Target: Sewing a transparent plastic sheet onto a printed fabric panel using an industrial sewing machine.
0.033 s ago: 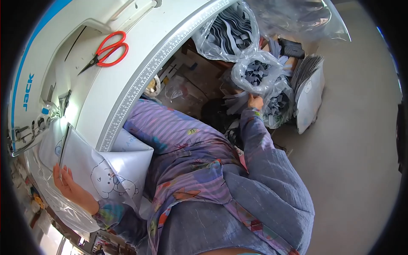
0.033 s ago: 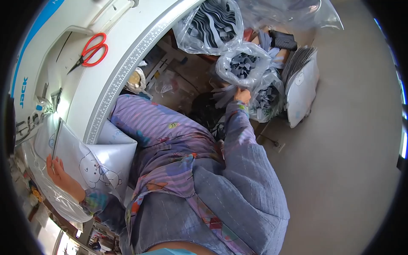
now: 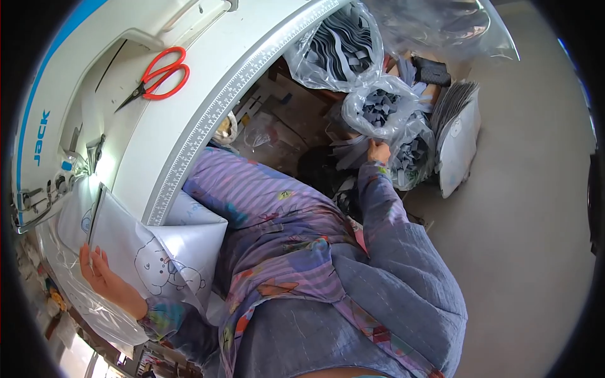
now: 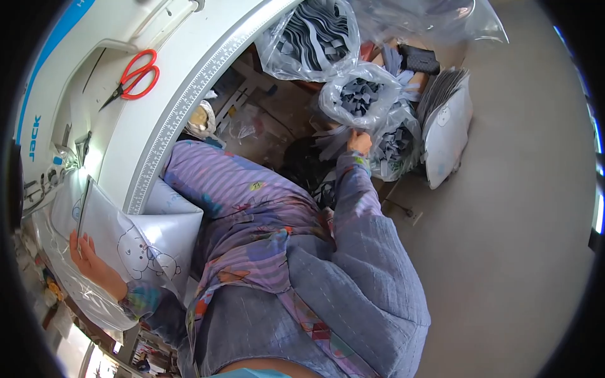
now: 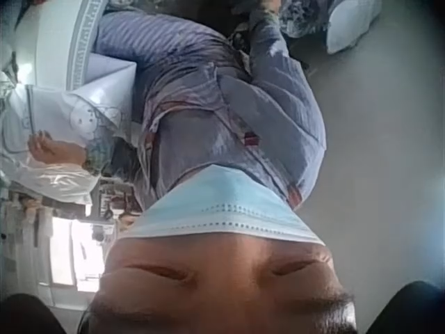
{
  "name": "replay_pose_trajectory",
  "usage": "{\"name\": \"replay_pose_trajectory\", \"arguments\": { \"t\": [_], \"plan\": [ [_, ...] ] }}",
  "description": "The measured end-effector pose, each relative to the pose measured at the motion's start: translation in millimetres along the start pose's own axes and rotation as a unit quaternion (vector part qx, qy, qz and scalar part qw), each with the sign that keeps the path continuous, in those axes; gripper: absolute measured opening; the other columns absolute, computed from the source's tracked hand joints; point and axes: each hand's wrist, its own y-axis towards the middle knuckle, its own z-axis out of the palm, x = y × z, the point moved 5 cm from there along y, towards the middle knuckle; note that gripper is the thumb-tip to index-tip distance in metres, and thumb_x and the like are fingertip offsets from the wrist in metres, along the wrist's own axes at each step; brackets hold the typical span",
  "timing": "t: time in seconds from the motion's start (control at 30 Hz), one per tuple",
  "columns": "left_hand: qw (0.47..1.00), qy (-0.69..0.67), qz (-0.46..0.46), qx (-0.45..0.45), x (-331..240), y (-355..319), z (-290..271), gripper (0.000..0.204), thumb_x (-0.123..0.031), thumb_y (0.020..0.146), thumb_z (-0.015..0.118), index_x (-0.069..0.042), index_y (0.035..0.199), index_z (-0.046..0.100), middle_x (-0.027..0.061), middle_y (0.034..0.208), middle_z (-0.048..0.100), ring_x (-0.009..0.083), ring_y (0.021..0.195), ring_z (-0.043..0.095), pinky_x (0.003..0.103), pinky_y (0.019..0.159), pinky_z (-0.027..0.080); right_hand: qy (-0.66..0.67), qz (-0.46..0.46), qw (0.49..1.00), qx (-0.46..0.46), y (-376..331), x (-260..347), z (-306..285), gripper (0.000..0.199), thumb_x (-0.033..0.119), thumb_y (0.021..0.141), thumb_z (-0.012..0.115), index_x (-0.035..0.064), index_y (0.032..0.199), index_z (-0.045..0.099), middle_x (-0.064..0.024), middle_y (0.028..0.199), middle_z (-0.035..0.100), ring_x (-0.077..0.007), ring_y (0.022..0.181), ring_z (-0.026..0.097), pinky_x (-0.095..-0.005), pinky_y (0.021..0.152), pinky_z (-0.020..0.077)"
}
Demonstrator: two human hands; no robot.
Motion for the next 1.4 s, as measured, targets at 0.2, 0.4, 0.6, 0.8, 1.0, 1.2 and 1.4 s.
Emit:
{"name": "replay_pose_trajectory", "arguments": {
  "t": [0.2, 0.4, 0.6, 0.8, 1.0, 1.2, 1.4],
  "plan": [
    [0.999, -0.026, -0.019, 0.020, -27, -10, 10, 0.031, -0.016, 0.107, 0.051, 0.003, 0.130, 0.060, 0.0129, 0.129, 0.061, 0.0232, 0.110, 0.064, 0.032, 0.098, 0.052, 0.324, 0.075, 0.943, 0.023, -43, 12, -23, 0.035, 0.032, 0.093, 0.066, -0.0025, 0.086, 0.073, -0.0146, 0.070, 0.070, -0.0257, 0.072, 0.068, -0.0395, 0.070, 0.0528],
    [0.895, -0.129, 0.205, 0.374, -147, -81, 116, 0.031, -0.002, 0.090, 0.064, -0.002, 0.121, 0.064, 0.0136, 0.117, 0.065, 0.0303, 0.115, 0.061, 0.041, 0.100, 0.045, 0.182, -0.532, 0.695, 0.448, -329, 220, -155, 0.013, 0.012, 0.092, 0.066, 0.0000, 0.094, 0.069, -0.0164, 0.083, 0.066, -0.0341, 0.072, 0.063, -0.0371, 0.067, 0.0516],
    [0.825, -0.061, -0.043, 0.560, -120, -62, 155, 0.016, -0.020, 0.098, 0.063, -0.004, 0.100, 0.065, 0.0059, 0.089, 0.068, 0.0191, 0.083, 0.062, 0.032, 0.081, 0.049, 0.227, -0.450, 0.660, 0.557, -311, 346, -215, 0.016, 0.011, 0.095, 0.063, 0.0000, 0.085, 0.067, 0.0010, 0.082, 0.065, -0.0071, 0.074, 0.057, -0.0241, 0.069, 0.0450],
    [0.728, -0.587, -0.170, 0.312, -109, 8, 101, 0.017, -0.022, 0.106, 0.054, -0.006, 0.103, 0.060, 0.0023, 0.098, 0.062, 0.0108, 0.092, 0.058, 0.031, 0.087, 0.048, 0.297, -0.361, 0.562, 0.682, -359, 428, -185, 0.020, 0.015, 0.095, 0.065, 0.0074, 0.076, 0.064, 0.0080, 0.067, 0.052, -0.0005, 0.059, 0.043, -0.0198, 0.055, 0.0284],
    [0.672, -0.658, 0.009, 0.338, -115, 22, 84, 0.019, -0.015, 0.106, 0.052, -0.003, 0.119, 0.057, 0.0063, 0.108, 0.061, 0.0189, 0.105, 0.059, 0.038, 0.101, 0.046, 0.173, -0.498, 0.540, 0.656, -417, 428, -169, 0.022, 0.027, 0.099, 0.066, 0.0063, 0.094, 0.070, 0.0104, 0.064, 0.047, 0.0003, 0.058, 0.037, -0.0192, 0.052, 0.0272],
    [0.867, -0.404, 0.048, 0.287, -116, 12, 68, 0.013, -0.011, 0.099, 0.064, -0.003, 0.108, 0.060, -0.0003, 0.085, 0.061, 0.0091, 0.072, 0.054, 0.025, 0.063, 0.042, 0.234, -0.492, 0.586, 0.600, -412, 436, -221, 0.023, 0.017, 0.099, 0.065, 0.0007, 0.115, 0.067, -0.0037, 0.088, 0.068, -0.0049, 0.065, 0.055, -0.0207, 0.058, 0.0443],
    [0.918, -0.268, 0.084, 0.279, -111, -12, 64, 0.021, -0.011, 0.091, 0.072, -0.006, 0.104, 0.055, 0.0079, 0.070, 0.061, 0.0161, 0.059, 0.058, 0.030, 0.056, 0.044, 0.158, -0.501, 0.580, 0.622, -410, 423, -225, 0.014, 0.008, 0.095, 0.070, -0.0022, 0.105, 0.068, -0.0021, 0.080, 0.068, -0.0059, 0.068, 0.060, -0.0206, 0.060, 0.0497]
  ]
}}
